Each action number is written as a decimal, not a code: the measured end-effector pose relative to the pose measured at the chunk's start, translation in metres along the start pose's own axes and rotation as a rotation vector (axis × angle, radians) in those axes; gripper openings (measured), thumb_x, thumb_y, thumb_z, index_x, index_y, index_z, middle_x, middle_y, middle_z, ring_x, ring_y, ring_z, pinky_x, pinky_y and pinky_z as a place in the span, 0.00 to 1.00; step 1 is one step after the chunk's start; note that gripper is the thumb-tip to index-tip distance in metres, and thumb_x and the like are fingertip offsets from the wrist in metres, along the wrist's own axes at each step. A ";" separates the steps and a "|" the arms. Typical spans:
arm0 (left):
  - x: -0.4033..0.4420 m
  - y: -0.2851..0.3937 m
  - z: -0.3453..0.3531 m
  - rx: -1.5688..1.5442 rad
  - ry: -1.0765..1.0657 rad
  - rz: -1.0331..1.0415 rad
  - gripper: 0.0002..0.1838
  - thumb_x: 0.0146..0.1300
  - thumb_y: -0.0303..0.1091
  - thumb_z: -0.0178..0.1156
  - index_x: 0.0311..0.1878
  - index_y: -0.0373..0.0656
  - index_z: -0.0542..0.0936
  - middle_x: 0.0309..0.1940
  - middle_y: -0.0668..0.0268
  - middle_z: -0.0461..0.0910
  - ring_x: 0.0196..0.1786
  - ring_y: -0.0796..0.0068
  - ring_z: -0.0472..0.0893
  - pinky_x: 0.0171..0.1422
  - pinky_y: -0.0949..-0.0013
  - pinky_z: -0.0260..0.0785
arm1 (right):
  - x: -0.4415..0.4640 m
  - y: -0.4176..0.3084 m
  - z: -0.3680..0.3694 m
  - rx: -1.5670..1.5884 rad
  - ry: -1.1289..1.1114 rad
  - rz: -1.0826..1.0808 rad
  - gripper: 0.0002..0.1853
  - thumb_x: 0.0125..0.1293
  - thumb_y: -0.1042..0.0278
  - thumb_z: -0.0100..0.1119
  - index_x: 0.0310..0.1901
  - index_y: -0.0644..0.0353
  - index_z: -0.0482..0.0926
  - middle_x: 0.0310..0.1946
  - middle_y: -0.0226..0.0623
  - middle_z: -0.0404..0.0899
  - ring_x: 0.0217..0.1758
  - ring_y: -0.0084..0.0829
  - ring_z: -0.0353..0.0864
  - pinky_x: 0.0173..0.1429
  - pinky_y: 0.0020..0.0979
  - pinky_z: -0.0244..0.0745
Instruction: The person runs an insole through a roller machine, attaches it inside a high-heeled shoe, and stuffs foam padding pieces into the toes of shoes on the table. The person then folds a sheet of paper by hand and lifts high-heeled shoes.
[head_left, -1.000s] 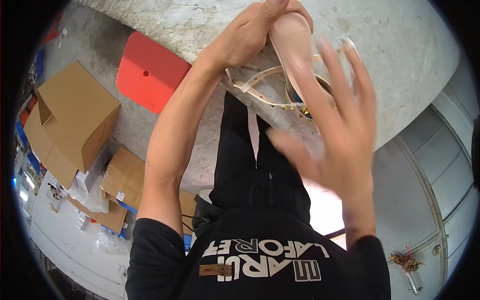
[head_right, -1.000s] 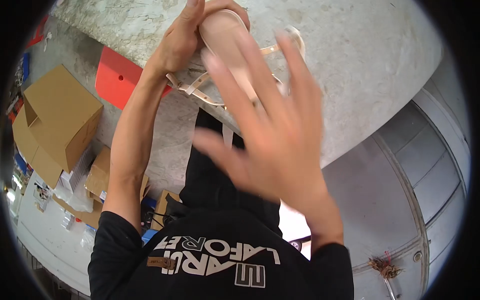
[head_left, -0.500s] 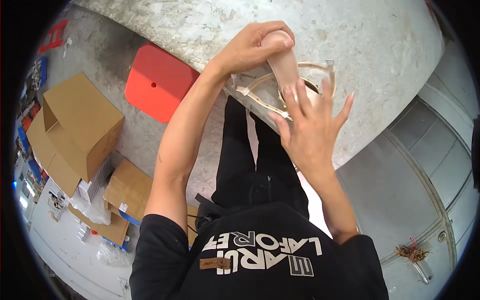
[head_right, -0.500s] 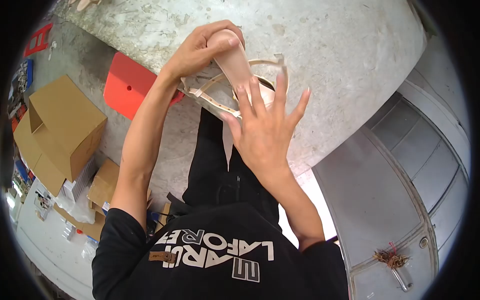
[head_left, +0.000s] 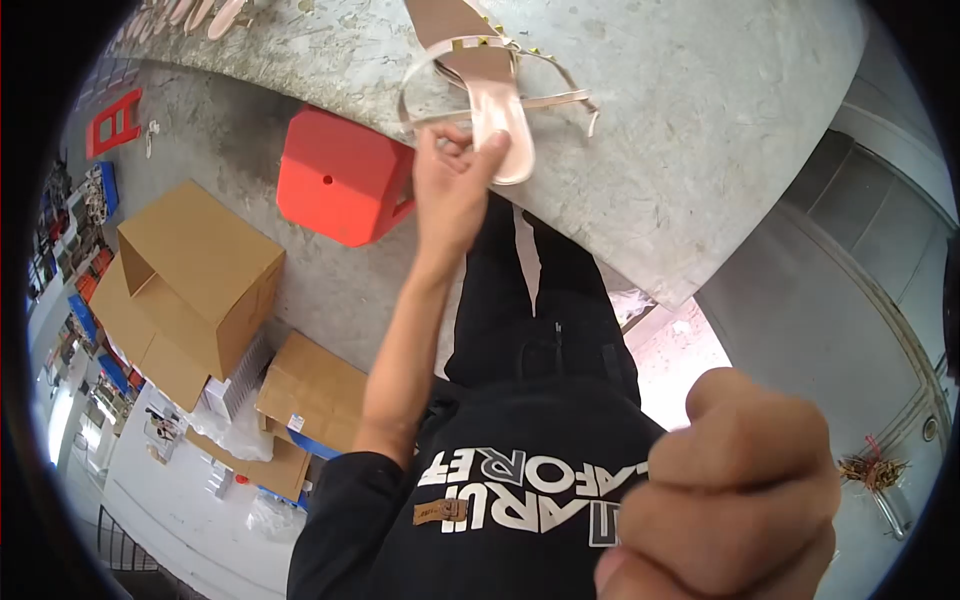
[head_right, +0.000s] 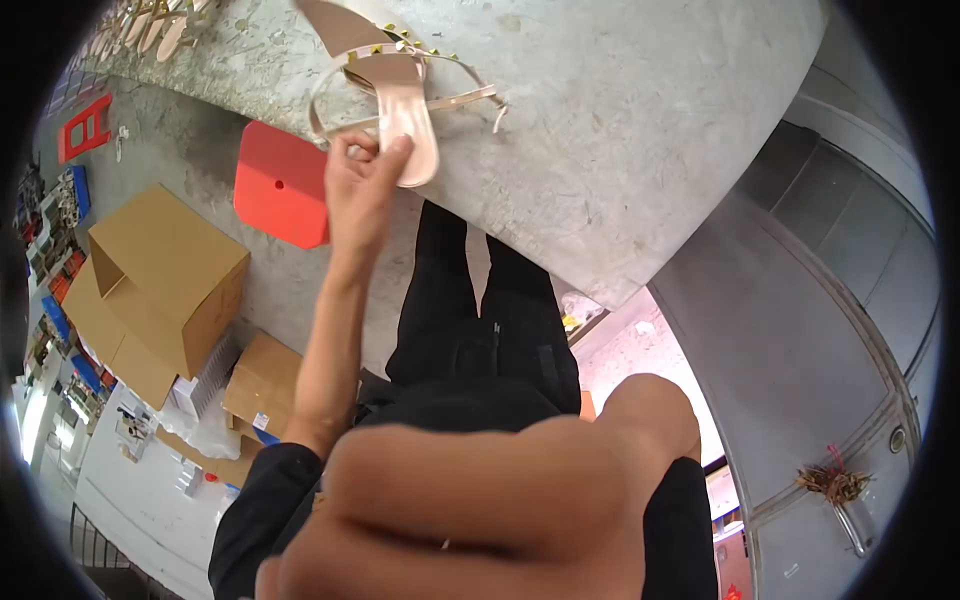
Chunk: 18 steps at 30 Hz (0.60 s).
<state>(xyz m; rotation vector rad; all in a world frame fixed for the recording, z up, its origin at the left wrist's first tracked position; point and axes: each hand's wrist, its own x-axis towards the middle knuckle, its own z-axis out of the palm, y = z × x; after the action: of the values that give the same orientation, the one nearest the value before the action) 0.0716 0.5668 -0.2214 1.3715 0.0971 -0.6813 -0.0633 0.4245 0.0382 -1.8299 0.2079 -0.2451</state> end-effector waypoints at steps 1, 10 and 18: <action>0.001 -0.010 0.012 -0.054 0.014 0.027 0.15 0.69 0.22 0.63 0.47 0.38 0.63 0.45 0.56 0.79 0.40 0.80 0.82 0.40 0.80 0.73 | -0.001 0.004 0.003 0.005 0.019 -0.033 0.06 0.49 0.72 0.68 0.26 0.59 0.79 0.25 0.38 0.77 0.29 0.36 0.80 0.32 0.30 0.74; -0.023 -0.031 0.014 0.226 0.016 0.106 0.14 0.76 0.25 0.49 0.61 0.30 0.69 0.56 0.54 0.78 0.58 0.70 0.81 0.58 0.75 0.74 | 0.052 0.133 0.058 -0.367 0.046 -0.334 0.18 0.54 0.75 0.64 0.48 0.68 0.82 0.41 0.43 0.82 0.43 0.41 0.83 0.45 0.39 0.75; 0.082 0.067 -0.021 0.711 0.235 0.541 0.31 0.59 0.24 0.68 0.67 0.32 0.73 0.63 0.46 0.76 0.75 0.58 0.67 0.75 0.59 0.62 | 0.057 0.214 0.087 -0.886 -0.201 -0.068 0.28 0.60 0.68 0.59 0.63 0.68 0.73 0.68 0.47 0.71 0.75 0.38 0.66 0.63 0.45 0.58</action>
<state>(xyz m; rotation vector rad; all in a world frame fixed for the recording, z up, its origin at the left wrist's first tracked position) 0.1782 0.5571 -0.2049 2.0465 -0.3539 -0.0786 0.0116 0.4323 -0.1876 -2.7250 0.1168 0.0009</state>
